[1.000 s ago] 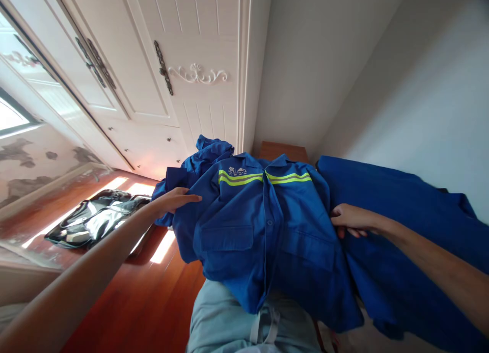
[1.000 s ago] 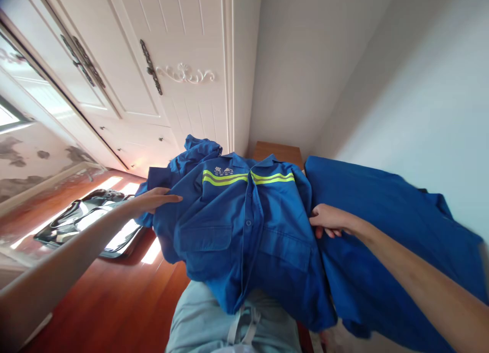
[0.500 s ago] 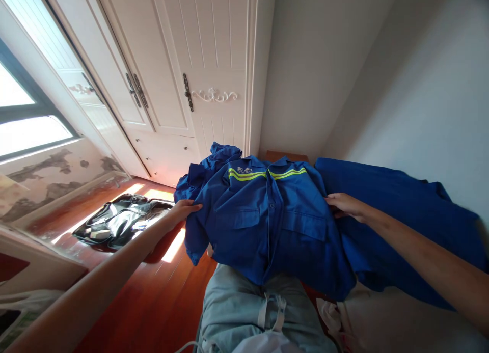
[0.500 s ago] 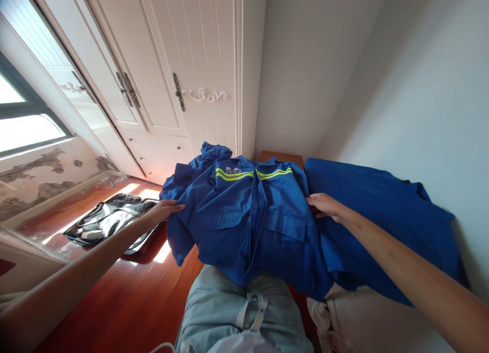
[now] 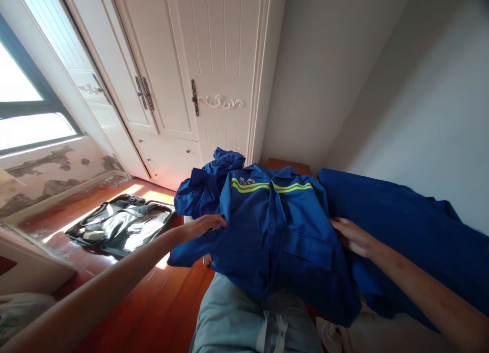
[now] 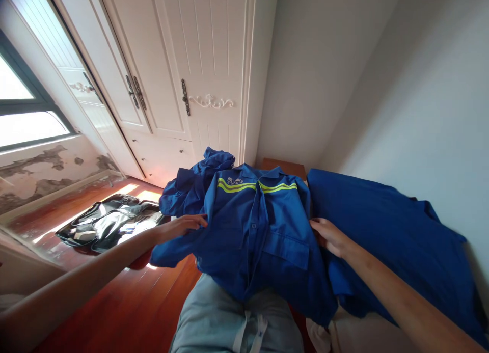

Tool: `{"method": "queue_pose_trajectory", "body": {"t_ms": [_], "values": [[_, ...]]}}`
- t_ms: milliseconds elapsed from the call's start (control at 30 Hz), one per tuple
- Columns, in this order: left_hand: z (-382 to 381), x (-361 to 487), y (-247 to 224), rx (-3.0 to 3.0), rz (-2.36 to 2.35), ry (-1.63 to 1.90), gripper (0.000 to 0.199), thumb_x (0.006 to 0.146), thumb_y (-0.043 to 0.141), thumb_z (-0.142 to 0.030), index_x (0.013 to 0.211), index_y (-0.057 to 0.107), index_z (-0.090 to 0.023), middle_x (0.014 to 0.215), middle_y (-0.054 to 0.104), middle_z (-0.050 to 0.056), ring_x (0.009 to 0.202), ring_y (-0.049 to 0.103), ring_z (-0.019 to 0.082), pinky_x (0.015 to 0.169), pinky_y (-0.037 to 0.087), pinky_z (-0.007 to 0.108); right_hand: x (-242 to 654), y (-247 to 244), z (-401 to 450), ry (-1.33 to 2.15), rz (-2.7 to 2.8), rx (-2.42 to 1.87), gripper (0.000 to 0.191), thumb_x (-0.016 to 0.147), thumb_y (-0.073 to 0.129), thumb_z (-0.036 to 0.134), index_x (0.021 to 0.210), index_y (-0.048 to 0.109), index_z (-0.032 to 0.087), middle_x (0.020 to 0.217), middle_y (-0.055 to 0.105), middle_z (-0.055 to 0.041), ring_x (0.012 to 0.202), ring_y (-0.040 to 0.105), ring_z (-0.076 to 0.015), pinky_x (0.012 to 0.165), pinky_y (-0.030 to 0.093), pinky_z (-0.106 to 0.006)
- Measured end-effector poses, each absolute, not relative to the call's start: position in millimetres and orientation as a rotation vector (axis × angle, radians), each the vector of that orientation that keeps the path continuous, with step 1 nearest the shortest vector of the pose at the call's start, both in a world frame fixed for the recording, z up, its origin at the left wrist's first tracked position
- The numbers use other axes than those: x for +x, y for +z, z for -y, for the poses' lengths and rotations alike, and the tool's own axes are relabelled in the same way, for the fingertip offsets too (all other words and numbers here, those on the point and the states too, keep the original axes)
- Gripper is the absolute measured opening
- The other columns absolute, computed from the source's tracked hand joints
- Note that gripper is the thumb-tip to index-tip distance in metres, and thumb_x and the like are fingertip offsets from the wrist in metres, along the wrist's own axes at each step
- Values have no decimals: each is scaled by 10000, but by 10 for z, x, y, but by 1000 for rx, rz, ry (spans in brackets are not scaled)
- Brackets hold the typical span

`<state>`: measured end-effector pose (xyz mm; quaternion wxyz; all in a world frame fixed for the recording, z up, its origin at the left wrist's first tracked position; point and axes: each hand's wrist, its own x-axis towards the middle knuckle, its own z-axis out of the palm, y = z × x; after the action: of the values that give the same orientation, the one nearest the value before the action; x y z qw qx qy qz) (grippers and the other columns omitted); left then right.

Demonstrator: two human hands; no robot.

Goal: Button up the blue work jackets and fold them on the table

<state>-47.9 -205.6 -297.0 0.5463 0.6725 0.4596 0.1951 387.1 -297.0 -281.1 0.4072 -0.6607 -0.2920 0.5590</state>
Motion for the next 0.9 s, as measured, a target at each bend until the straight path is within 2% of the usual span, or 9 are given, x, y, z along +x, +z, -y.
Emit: {"method": "queue_pose_trajectory", "body": {"t_ms": [33,100,200,300,433,567,667,767,900], "values": [[2029,-457,-3059,1550,-1099,483,124,685,651,-298,749,635,-193,825,655,36,725,600,182,604,462,274,3864,-2803,2970,1426,759,-1685,88,820,713,210,797,658,145,738,735,-86,676,703,-210,632,577,-284],[1965,-438,-3250,1439,-1216,615,219,649,635,-271,852,642,-191,836,651,29,724,608,187,612,472,281,3861,-2777,2959,1435,784,-1740,99,812,724,215,823,657,144,760,742,-89,680,707,-207,623,579,-278],[1923,-467,-3516,1349,-1516,796,380,602,699,-305,953,617,-186,875,664,41,863,646,244,700,512,313,3868,-2744,2930,1438,795,-1835,139,795,731,214,898,665,147,799,755,-99,689,718,-223,609,586,-287],[1998,-522,-3674,1250,-1565,687,412,600,753,-443,906,637,-191,887,698,79,972,659,308,767,532,361,3887,-2741,2896,1410,789,-1875,184,767,733,205,936,681,154,819,762,-107,723,730,-248,618,599,-300],[2120,-566,-3658,1017,-1231,510,491,610,742,-613,872,695,-201,887,743,103,934,697,313,763,555,379,3902,-2746,2862,1384,727,-1814,70,762,698,216,812,693,168,710,747,-90,635,713,-244,609,602,-321],[2104,-566,-3349,1083,-1203,449,525,525,819,-585,842,720,-180,788,744,69,776,696,263,716,546,344,3846,-2680,2897,1323,697,-1717,99,735,716,229,829,691,213,748,753,-78,702,725,-262,706,611,-366],[2047,-511,-2942,1466,-1322,451,422,592,772,-569,769,707,-192,705,704,21,688,656,226,605,494,294,3790,-2580,2967,1253,739,-1671,270,706,751,241,963,671,234,889,765,-75,835,732,-268,777,606,-369],[1984,-427,-2508,1985,-1401,518,321,664,711,-519,686,680,-200,627,611,-12,649,586,181,546,388,252,3790,-2465,3017,1148,966,-1739,412,703,779,363,1066,647,220,1028,749,-99,958,713,-294,846,589,-389],[1891,-363,-2077,2232,-1464,481,366,757,603,-512,585,602,-190,510,450,-25,538,456,134,508,282,256,3863,-2285,2999,557,1444,-1983,481,745,678,571,1049,651,199,1036,737,-114,995,687,-340,868,559,-432]]}}
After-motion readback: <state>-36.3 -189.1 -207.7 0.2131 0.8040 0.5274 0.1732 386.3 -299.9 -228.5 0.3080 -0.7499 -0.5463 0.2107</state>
